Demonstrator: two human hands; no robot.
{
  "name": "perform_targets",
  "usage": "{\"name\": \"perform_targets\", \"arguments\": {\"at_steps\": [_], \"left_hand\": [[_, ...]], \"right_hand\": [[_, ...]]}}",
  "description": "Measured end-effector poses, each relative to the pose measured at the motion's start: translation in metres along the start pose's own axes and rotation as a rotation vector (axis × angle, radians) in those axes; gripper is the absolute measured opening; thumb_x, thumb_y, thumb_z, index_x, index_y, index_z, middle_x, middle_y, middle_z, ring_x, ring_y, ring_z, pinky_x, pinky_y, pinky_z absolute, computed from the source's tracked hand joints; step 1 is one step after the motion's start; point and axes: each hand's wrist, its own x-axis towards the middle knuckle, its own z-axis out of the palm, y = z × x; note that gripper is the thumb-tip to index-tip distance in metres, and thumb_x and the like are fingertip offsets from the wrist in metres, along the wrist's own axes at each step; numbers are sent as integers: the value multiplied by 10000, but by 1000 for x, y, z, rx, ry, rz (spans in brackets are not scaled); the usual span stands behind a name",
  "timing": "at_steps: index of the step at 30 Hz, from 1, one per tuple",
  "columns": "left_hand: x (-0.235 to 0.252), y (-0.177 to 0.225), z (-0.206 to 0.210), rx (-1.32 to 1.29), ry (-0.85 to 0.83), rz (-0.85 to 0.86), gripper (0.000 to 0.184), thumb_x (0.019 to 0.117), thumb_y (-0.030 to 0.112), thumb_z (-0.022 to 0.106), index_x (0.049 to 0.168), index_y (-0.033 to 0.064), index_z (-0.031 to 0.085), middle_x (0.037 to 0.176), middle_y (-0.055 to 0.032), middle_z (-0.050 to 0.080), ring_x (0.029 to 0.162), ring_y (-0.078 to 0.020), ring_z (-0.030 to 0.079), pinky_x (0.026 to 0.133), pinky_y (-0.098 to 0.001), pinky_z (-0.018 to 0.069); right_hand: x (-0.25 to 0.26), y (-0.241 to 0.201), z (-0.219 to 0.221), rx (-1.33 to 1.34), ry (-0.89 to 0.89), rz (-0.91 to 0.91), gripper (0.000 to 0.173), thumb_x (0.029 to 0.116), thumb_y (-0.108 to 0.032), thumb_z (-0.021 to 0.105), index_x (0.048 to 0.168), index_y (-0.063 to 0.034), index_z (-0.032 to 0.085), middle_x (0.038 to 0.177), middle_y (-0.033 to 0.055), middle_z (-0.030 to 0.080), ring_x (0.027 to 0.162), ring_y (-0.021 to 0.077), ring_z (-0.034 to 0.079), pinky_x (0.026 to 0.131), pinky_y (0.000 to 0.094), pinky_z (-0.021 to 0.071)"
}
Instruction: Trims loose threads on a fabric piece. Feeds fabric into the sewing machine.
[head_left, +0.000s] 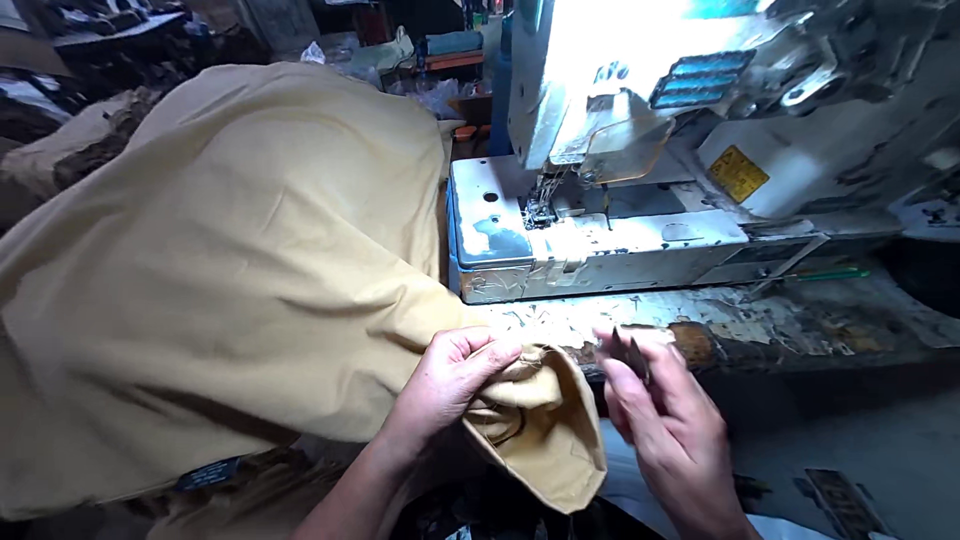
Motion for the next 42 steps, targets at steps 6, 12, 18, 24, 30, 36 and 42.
{"name": "perform_targets", "arguments": {"at_steps": [6, 12, 18, 24, 30, 36, 42], "left_hand": [[3, 1, 3, 25, -31, 47, 185, 989, 92, 599, 853, 79, 724, 711, 45, 688, 655, -4, 653, 640, -182, 555], [1, 1, 1, 81, -43, 89, 189, 988, 93, 602, 843, 86, 723, 711, 67, 682, 659, 15, 641, 640, -166, 539], [-1, 0, 1, 111, -52, 135, 187, 990, 111, 607, 855, 86, 733, 738, 59, 694, 692, 9, 652, 670, -175, 548], [-2, -1, 4, 187, -25, 180, 182, 982, 119, 618, 845, 85, 733, 714, 81, 663, 667, 34, 617, 640, -149, 515], [1, -11, 2, 276, -26, 163, 184, 983, 137, 616, 877, 76, 753, 750, 88, 680, 696, 59, 619, 668, -138, 515], [1, -10, 6, 220, 0, 133, 183, 968, 149, 646, 810, 106, 726, 678, 95, 637, 630, 43, 592, 608, -146, 493], [-1, -5, 9, 311, 11, 217, 191, 955, 157, 654, 785, 97, 716, 666, 108, 613, 628, 65, 561, 602, -123, 454]], "right_hand": [[-11, -8, 11, 208, -265, 20, 295, 1074, -172, 483, 1158, 18, 692, 806, 3, 676, 630, -53, 560, 580, 105, 483], [-10, -5, 18, 172, -246, 47, 300, 1062, -176, 491, 1123, 42, 687, 738, -31, 638, 617, -48, 566, 571, 106, 490], [-12, -5, 18, 195, -239, 61, 293, 1061, -161, 489, 1135, 44, 685, 752, -23, 645, 615, -50, 565, 563, 107, 490], [-12, -7, 18, 247, -248, 155, 248, 1057, -181, 501, 1061, -29, 697, 696, -88, 591, 538, -79, 495, 478, 87, 421], [-10, -20, -16, 540, -292, -278, 223, 1098, -266, 488, 1042, -119, 645, 885, -28, 673, 784, -7, 644, 708, 140, 530], [2, 3, 11, 39, 24, -203, 216, 919, -198, 739, 1047, -29, 696, 894, 2, 678, 775, -85, 577, 711, 41, 472], [6, 5, 25, -143, 50, -338, 143, 959, -158, 662, 964, -24, 712, 830, 70, 696, 799, 1, 633, 755, 83, 479]]}}
